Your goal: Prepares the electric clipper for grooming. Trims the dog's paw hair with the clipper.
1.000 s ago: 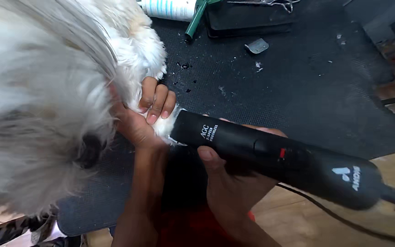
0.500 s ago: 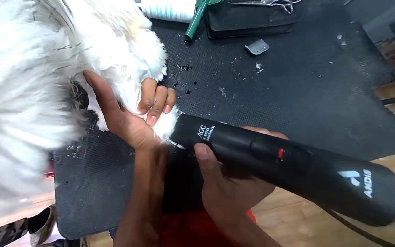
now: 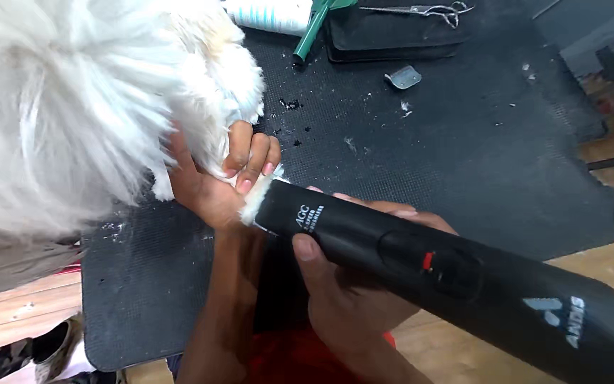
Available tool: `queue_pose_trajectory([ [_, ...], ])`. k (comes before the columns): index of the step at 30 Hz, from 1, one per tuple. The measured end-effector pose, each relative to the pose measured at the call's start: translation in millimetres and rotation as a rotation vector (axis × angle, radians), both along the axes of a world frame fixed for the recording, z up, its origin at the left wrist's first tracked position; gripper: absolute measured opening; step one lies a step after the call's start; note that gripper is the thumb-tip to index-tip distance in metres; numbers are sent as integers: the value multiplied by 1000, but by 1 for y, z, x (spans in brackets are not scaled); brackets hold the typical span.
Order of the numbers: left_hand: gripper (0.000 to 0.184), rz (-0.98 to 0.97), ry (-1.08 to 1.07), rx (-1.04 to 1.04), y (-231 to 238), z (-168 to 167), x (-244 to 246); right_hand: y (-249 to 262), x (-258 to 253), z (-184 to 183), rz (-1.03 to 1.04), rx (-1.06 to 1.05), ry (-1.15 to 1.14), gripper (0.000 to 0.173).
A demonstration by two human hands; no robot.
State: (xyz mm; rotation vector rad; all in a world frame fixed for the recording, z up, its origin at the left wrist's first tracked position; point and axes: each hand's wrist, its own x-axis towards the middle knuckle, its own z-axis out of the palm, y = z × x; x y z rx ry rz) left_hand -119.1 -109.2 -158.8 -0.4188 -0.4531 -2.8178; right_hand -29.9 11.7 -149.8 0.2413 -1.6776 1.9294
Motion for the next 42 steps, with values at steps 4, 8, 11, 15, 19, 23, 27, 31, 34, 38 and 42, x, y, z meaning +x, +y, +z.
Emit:
queue_pose_trajectory([
  [4,67,-2,23,-10,-2,-2,0,13,3,-11,84,-69,128,64],
  [8,69,28,6,3,-2,-4,1,14,8,-12,-40,43,110,59],
  [11,72,21,-6,-12,-3,-4,1,3,7,-10,24,-26,87,62],
  [15,66,12,35,-61,-9,-9,-1,16,1,-16,320,-43,264,68],
  [19,61,127,14,-28,1,-5,0,40,22,-10,175,53,263,65],
  [23,57,135,46,16,6,-6,0,35,27,-9,-130,104,152,59],
  [27,60,149,27,-11,9,-1,1,25,20,-11,-130,50,123,61],
  [31,61,164,-5,-6,10,2,2,18,15,-10,-147,132,105,60],
  [34,61,170,2,-35,8,3,2,13,13,-10,-174,131,109,60],
  [38,61,140,20,-30,6,1,2,3,5,-11,-122,55,121,62],
  [42,65,103,34,-57,5,-1,7,6,-2,-12,10,-7,218,64],
])
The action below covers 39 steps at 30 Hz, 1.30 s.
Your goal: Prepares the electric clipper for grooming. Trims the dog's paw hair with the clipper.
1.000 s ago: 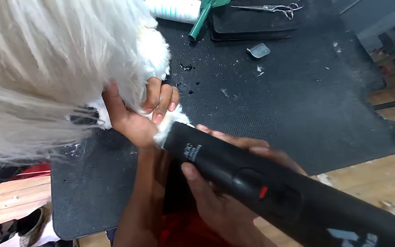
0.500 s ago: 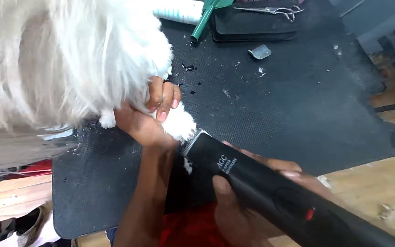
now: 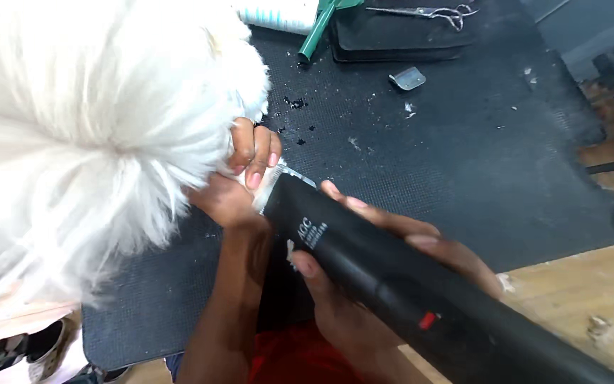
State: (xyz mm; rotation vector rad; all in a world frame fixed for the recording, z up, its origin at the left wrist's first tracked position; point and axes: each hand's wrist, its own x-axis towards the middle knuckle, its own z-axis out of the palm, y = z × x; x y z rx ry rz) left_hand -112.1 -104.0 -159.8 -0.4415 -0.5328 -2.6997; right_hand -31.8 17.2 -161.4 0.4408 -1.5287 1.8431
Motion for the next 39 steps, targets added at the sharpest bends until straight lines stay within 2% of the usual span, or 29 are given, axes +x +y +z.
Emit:
queue_pose_trajectory([
  [5,66,89,-100,-14,8,6,2,8,13,-1,-188,88,-28,62],
  [7,64,89,-97,-15,8,6,2,5,12,-3,-189,80,-36,62],
  [9,64,79,-77,-21,8,6,1,-2,7,-3,-162,55,-36,62],
  [12,58,10,-67,-142,9,4,15,-10,-1,-1,-63,15,-7,65],
  [16,53,-29,-65,-145,4,3,20,17,0,-1,172,92,130,72],
  [21,44,59,-97,-205,10,8,21,17,10,-3,8,147,71,73],
  [23,42,76,-104,-249,12,6,22,9,6,-1,26,126,67,71],
  [28,61,-3,-2,-187,-9,-7,-3,31,17,6,258,219,145,61],
  [31,57,65,-128,-155,2,3,9,44,43,6,130,304,36,55],
  [34,56,146,-139,-36,9,7,3,41,48,-9,-73,288,20,58],
  [37,58,158,-131,16,8,7,-2,37,40,-12,-98,278,61,63],
  [39,51,122,-144,-73,10,10,7,33,32,-10,-73,277,90,64],
])
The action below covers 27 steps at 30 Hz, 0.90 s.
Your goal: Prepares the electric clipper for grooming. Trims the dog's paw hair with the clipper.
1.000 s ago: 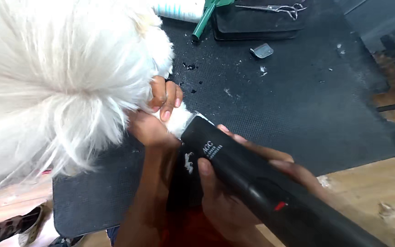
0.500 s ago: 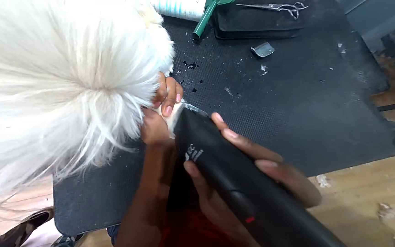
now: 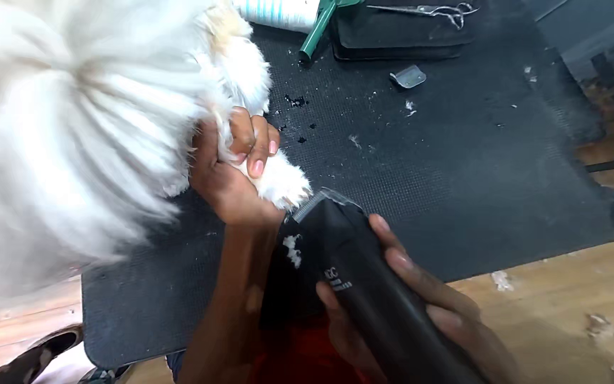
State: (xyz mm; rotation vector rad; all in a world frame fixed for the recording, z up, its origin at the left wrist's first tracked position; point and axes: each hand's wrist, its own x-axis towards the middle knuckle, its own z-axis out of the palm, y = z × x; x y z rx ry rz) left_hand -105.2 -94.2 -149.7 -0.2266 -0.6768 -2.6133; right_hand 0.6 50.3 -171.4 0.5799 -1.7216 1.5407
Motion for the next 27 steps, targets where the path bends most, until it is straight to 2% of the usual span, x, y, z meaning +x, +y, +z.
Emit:
queue_pose_trajectory([
  [2,47,-23,3,-36,0,0,3,-2,-6,-1,35,-10,14,68],
  [5,49,23,-19,36,0,0,-1,-1,-11,-5,66,-32,30,70],
  [9,49,-51,-105,-69,4,8,22,-2,-14,-6,71,-27,37,70],
  [13,55,28,-106,13,2,6,-1,-8,-19,-5,110,-37,37,68],
  [17,62,24,-37,-5,-7,-4,-13,-15,-25,-1,203,-175,-37,65],
  [23,56,18,-5,117,-4,-3,-14,-11,-18,6,55,-146,-87,61],
  [27,57,9,-19,122,-3,-1,-13,-19,-23,5,56,-141,-88,62],
])
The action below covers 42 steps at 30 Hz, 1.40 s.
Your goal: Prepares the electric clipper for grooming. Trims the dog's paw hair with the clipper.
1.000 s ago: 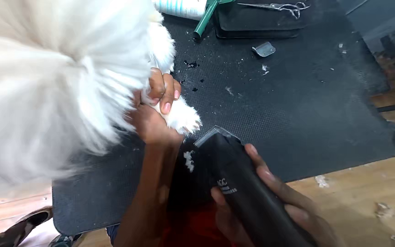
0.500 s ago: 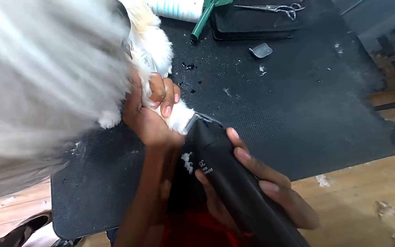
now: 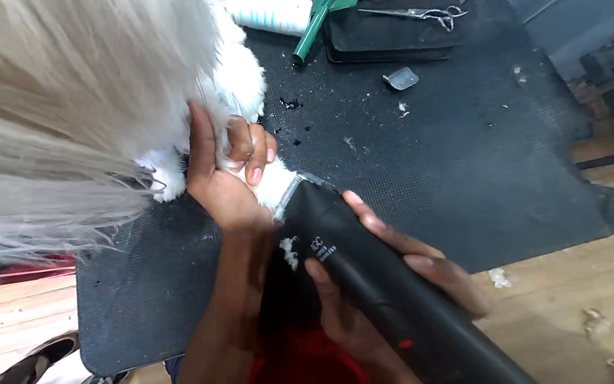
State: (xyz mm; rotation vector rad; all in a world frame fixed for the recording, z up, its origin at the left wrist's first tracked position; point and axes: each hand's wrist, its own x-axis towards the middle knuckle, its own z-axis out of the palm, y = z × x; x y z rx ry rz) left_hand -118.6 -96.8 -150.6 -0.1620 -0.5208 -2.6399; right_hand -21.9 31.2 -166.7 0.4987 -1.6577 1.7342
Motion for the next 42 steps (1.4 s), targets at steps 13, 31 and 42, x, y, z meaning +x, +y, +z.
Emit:
queue_pose_trajectory([
  [13,62,10,-39,-81,-2,0,2,-12,-3,6,1,-107,-44,61],
  [31,56,-58,121,0,-1,-4,-1,-18,28,17,-166,-509,-441,40],
  [42,62,-41,52,-12,-5,5,1,-22,20,18,-146,-463,-431,42],
])
